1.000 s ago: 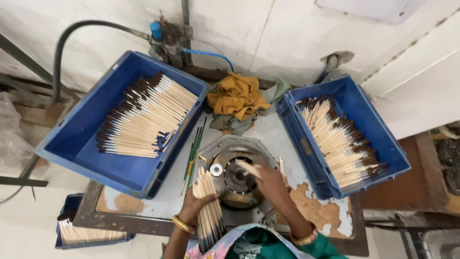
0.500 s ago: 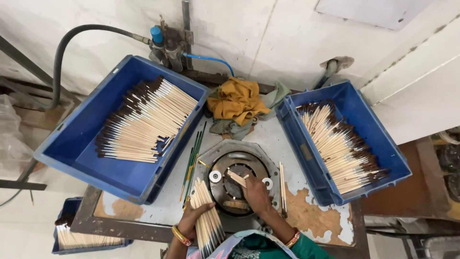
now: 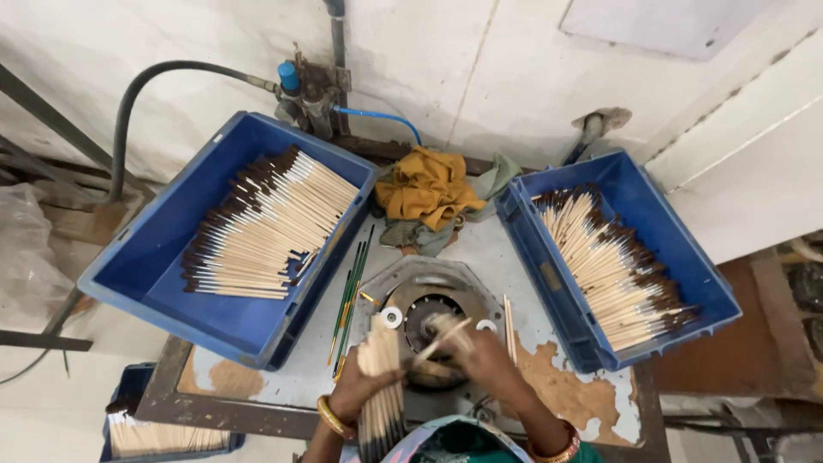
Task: Assembling paint brushes by manually inserting handles and bristles into a clamping machine for assembly.
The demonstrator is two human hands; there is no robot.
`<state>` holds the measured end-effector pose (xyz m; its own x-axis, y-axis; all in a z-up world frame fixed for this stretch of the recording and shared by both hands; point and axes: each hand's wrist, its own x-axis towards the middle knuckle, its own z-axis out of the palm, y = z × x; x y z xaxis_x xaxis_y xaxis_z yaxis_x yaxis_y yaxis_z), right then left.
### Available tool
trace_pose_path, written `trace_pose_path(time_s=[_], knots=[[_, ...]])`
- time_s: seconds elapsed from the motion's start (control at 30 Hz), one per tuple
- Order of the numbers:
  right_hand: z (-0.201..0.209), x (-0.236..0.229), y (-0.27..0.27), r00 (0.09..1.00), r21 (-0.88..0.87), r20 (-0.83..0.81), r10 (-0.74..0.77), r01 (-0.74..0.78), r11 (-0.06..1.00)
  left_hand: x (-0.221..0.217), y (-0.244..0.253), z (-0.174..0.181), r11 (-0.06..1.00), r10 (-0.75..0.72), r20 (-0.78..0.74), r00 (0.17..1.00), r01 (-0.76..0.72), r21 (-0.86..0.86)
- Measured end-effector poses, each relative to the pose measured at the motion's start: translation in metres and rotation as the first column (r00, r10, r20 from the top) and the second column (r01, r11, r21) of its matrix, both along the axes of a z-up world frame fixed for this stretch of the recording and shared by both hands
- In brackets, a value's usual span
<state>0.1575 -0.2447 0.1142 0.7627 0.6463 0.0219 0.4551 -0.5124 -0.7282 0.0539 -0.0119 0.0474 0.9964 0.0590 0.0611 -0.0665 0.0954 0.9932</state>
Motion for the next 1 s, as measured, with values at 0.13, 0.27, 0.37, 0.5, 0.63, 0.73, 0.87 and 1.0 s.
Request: trace_pose_path(time_s=[0.13,0.27,0.37,0.5,0.63,0.73,0.87,1.0], knots=[[-0.095,0.032,-0.008,0.977,-0.232,0.164,-0.137,0.173,0.957,-0.015,-0.002,-0.019,0.851,0.113,-0.562,0.82,-0.371,-0.371],[-0.091,0.042,0.004,0.956,-0.354,0.294,0.006,0.103,0.93,-0.013,0.003,-0.018,0.792,-0.039,-0.551,0.834,-0.311,-0.526],[-0.096,0.02,0.001,0.955,-0.233,0.291,-0.049,0.121,0.965,-0.024,0.002,-0.02,0.762,0.005,-0.691,0.723,-0.45,-0.465],[-0.099,0.015,0.018,0.942,-0.147,0.291,-0.168,0.218,0.965,-0.025,0.007,-0.061,0.736,0.026,-0.509,0.86,-0.361,-0.573],[-0.1,0.018,0.018,0.908,-0.081,0.394,-0.143,0.189,0.979,-0.019,0.002,-0.055,0.782,0.09,-0.584,0.807,-0.42,-0.46],[-0.09,0.013,0.016,0.907,-0.04,0.397,-0.136,0.165,0.985,-0.021,0.0,-0.052,0.813,0.134,-0.613,0.779,-0.44,-0.382],[-0.04,-0.007,0.026,0.981,0.027,0.032,-0.189,0.188,0.982,-0.02,-0.005,-0.03,0.917,0.145,-0.48,0.865,-0.3,-0.264],[-0.029,-0.012,0.019,0.986,-0.069,0.075,0.149,-0.144,0.987,-0.009,-0.005,-0.002,0.951,0.058,-0.094,0.994,-0.026,0.309]])
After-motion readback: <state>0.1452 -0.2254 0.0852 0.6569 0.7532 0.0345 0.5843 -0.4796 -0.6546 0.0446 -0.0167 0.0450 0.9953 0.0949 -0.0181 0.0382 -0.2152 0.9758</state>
